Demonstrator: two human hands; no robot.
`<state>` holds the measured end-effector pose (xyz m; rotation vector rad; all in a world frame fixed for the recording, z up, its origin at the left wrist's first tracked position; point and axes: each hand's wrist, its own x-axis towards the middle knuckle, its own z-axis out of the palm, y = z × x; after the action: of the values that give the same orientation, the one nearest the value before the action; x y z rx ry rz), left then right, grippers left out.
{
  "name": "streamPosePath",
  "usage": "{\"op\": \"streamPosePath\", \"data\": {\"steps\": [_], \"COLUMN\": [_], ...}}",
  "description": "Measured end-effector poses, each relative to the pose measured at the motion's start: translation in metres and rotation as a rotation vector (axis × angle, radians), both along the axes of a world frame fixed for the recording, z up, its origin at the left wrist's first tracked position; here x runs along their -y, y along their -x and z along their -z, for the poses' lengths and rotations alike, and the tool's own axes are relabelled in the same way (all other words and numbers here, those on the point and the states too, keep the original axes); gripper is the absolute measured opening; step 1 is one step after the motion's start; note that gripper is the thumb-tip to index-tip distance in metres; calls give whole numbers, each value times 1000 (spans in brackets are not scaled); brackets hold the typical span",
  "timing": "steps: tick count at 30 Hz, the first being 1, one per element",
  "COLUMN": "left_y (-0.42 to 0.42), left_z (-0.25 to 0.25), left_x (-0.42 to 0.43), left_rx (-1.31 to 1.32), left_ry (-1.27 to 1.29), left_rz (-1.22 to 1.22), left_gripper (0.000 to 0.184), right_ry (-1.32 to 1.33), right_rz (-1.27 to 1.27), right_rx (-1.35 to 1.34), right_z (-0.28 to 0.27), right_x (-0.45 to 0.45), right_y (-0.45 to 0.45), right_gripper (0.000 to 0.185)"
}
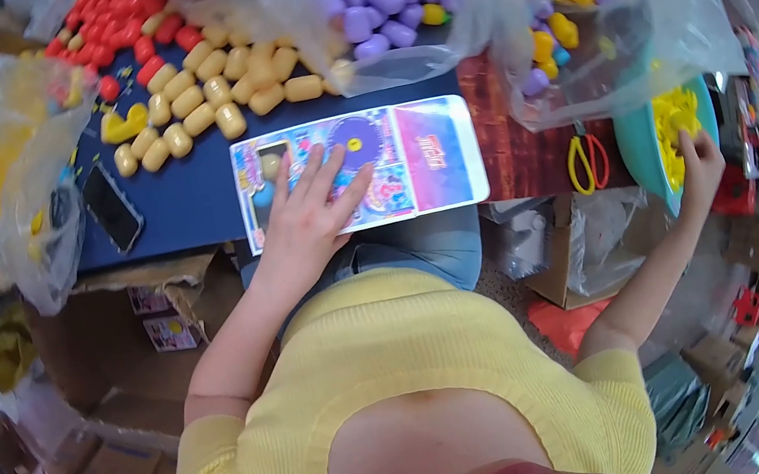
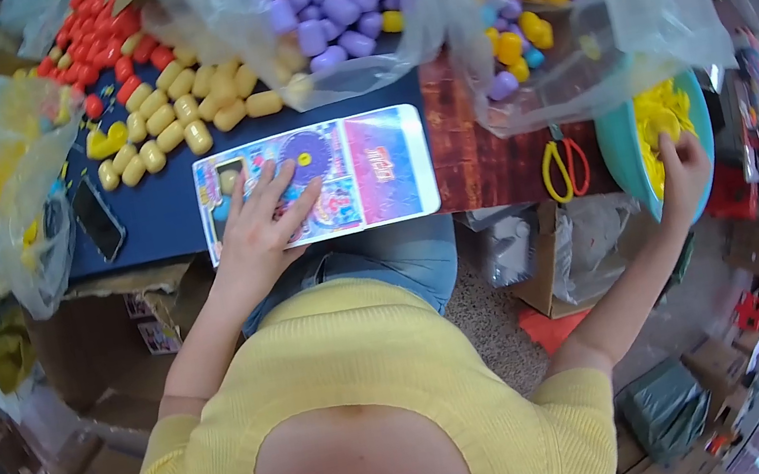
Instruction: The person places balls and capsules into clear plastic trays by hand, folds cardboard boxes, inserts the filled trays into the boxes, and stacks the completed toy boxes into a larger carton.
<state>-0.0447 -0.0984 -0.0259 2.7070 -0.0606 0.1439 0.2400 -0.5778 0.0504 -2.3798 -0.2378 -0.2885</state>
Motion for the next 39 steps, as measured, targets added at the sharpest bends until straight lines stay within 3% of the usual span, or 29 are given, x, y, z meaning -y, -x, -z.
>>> {"op": "streamPosePath", "data": {"steps": [1,2,4,5,6,8,9,11,16,19,21,32,37,39], "left_y": [0,1,0,-3,-6,-14,-18,-26,-50,-71,-83,-86,-62,-32], "left_z": [1,1,-5,-9,-13,-19,-22,-29,-44,-55,-53,-56,-52,-19], "left_x": [-2,-5,-9,-11,-14,-23,-29,-40,-64,-75,-82,-83,-60,-34], "left_rx": [24,16,-10,-22,-32,-67,-102,-171,-235,-248,-251,-240,-317,93], "left_ry": [10,3,-7,-10,-10,-1,9,37,119,178,150,269,19,-114], "left_rz": [10,-12,3,17,32,51,72,114,185,190,172,107,199,125], "left_gripper": [79,79,77,76,75,74,73,72,68,60,55,51,42,29], "right_ry": [-282,-494,-509,-643,-579,-100,-98,175,123,213,116,122,308,308], "right_rz": [-82,-144,-549,-538,-632,-761,-769,-982,-1145,-1117,-1154,-1213,-1107,-1138], "right_rx": [-58,-144,-378,-502,-704,-685,-688,-219,-275,-472,-389,-342,-165,-60], "right_z": [-8,-7,7,2,6,30,42,60,58,65,79,79,58,66], "right_x": [-42,-88,-177,-240,-267,-303,-311,-321,-356,-384,-395,-401,-390,-373], "right_y": [31,63,98,121,123,116,110,98,56,39,32,31,67,80], "right_gripper": [7,13,48,60,55,37,37,17,10,9,13,11,10,12]}}
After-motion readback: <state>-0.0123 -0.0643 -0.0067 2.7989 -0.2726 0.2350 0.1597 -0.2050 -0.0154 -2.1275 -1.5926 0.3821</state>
